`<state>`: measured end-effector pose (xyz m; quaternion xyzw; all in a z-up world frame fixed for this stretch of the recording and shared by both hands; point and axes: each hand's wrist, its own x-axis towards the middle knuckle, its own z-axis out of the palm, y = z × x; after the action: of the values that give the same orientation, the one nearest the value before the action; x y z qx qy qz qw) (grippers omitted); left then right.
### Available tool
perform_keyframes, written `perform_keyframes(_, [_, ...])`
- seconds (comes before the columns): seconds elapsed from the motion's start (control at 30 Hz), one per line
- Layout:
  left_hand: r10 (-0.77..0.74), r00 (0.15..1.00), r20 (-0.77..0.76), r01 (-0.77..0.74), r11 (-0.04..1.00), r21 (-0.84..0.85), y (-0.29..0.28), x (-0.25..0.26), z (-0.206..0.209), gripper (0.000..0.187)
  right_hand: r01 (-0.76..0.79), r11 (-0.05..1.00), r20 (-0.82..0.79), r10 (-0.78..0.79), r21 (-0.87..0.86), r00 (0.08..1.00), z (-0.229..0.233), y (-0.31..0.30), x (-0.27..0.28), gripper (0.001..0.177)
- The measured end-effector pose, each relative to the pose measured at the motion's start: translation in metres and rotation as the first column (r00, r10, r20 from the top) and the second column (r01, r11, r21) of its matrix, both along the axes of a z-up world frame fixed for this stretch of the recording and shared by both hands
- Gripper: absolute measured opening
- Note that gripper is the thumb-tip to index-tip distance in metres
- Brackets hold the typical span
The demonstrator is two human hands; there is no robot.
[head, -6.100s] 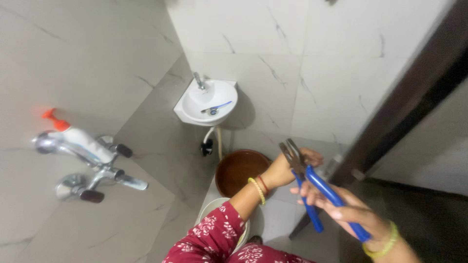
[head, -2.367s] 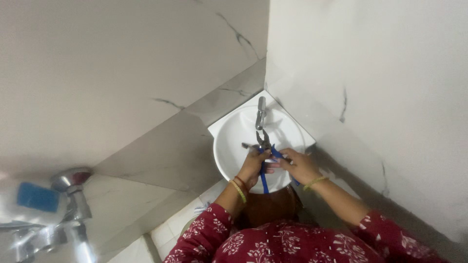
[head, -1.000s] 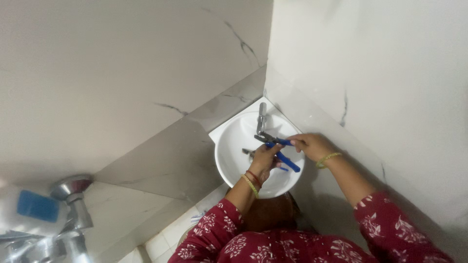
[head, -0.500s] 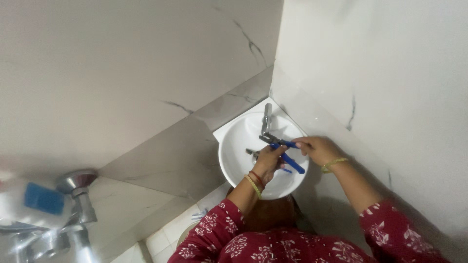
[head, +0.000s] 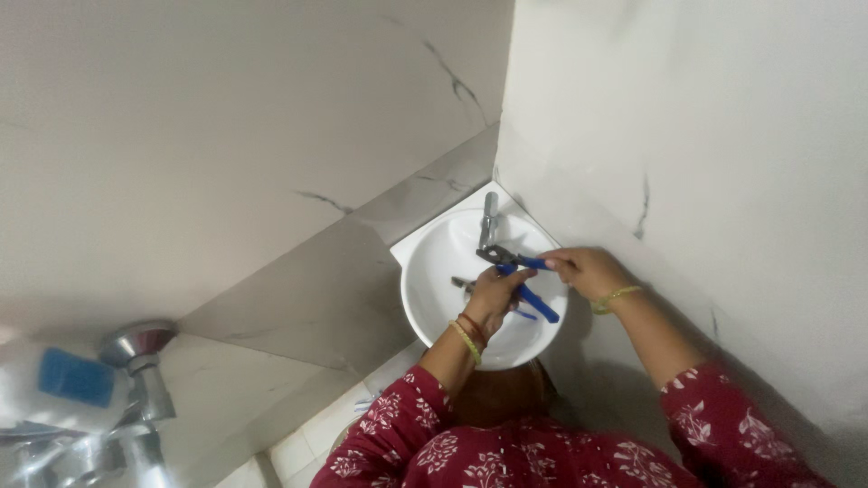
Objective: The person uses pliers to loosen a component from a corner sink, then cleans and inspects the small parts by hand before reattaching the component to the main faucet fixture.
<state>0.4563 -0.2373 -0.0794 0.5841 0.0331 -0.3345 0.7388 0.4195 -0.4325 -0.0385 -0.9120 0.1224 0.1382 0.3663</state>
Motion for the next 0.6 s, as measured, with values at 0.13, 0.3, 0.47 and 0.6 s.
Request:
perform_keyframes(0.13, [-0.028,0.999,0.033,0.030,0.998,-0.060,0.004,0.002,-0.002,0.024,-0.036,0.999,0.018,0.035,0.016,0.999,-0.003,-0.003,0.003,0.033])
perform_keyframes(0.3, [-0.043,0.995,-0.085,0.024,0.976,-0.219,0.004,0.009,-0.012,0.040,-0.158,0.984,-0.209,0.138,-0.085,0.968,0.018,0.012,-0.001,0.094])
perform_keyframes(0.47, [0.010,0.988,-0.152,-0.043,0.975,-0.217,0.006,0.005,-0.019,0.038,-0.445,0.813,-0.335,0.329,-0.375,0.883,0.042,0.042,-0.003,0.125])
perform_keyframes(0.6, [0.079,0.988,-0.130,-0.115,0.947,-0.299,0.002,-0.002,-0.028,0.036,-0.357,0.870,-0.294,0.262,-0.340,0.919,0.058,0.056,-0.005,0.122])
